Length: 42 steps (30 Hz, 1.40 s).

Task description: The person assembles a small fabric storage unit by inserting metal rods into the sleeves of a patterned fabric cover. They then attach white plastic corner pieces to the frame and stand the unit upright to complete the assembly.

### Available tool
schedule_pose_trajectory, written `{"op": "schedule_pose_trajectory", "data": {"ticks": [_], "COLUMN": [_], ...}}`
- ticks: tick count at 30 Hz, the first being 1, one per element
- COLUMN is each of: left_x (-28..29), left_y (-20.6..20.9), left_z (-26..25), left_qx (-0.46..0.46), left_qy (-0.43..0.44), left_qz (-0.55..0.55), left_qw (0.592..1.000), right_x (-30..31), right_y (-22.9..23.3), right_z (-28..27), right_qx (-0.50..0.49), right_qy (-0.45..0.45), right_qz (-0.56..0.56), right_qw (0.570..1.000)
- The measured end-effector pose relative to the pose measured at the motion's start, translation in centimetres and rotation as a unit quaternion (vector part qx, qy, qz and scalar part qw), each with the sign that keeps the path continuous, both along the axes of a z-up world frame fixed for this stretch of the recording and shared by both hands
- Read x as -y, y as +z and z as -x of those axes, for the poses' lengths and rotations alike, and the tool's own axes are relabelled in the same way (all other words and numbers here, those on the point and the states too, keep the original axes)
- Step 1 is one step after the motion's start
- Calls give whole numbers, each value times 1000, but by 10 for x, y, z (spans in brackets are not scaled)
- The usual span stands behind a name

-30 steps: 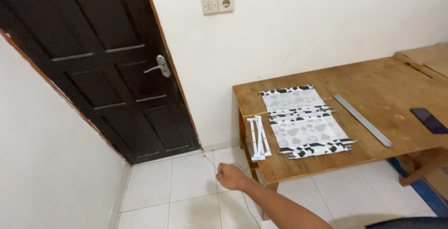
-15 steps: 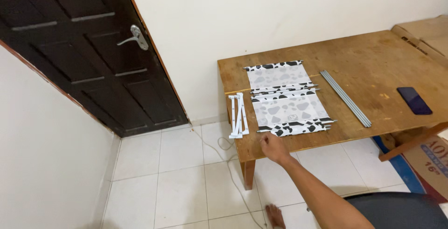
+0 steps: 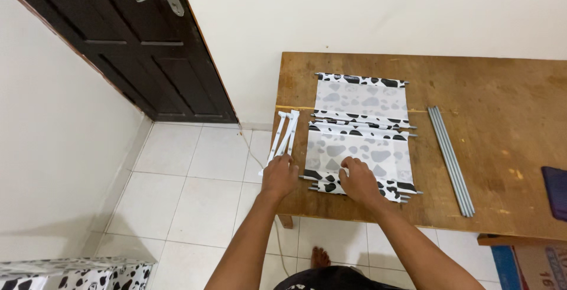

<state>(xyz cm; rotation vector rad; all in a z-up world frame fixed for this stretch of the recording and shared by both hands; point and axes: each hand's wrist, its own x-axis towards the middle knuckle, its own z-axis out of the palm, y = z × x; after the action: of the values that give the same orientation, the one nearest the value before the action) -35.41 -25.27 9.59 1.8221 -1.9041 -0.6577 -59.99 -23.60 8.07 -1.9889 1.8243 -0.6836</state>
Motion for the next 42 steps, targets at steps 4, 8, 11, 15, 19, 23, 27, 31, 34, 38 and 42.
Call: {"op": "schedule_pose_trajectory", "data": {"ticks": [4,8,11,15,19,23,27,31,34,38,42], "left_x": [24,34,34,28,23,14,10,4,-1,-4,-7], "left_y": [-11,-32,-45,-63,-80,-93,-102,-103,-101,-96,-91], "left_z": [26,35,34,35,51,65,66,66,66,66,65], "left_qx": [60,104,118,176,156,117,88,67,38,25,13], "left_qy": [11,51,78,30,-37,-44,-27,-9,-5,0,-1], "left_qz": [-13,-47,-92,-9,-14,-91,-120,-93,-105,-106,-93], "left_qw": [998,992,986,984,987,988,989,993,994,994,996], "right_x": [19,22,20,15,10,9,8,8,6,8,10], "right_y": [-25,-56,-73,-84,-86,-86,-87,-89,-93,-99,-102], "right_z": [41,73,89,102,104,106,107,106,106,108,109], "right_qx": [-68,-91,-113,-138,-146,-169,-176,-172,-166,-148,-137], "right_qy": [7,8,8,19,17,21,17,11,5,-9,-17], "right_qz": [-51,-72,-98,-113,-140,-174,-181,-180,-160,-156,-161], "right_qw": [996,993,989,984,979,970,967,968,973,977,977]}}
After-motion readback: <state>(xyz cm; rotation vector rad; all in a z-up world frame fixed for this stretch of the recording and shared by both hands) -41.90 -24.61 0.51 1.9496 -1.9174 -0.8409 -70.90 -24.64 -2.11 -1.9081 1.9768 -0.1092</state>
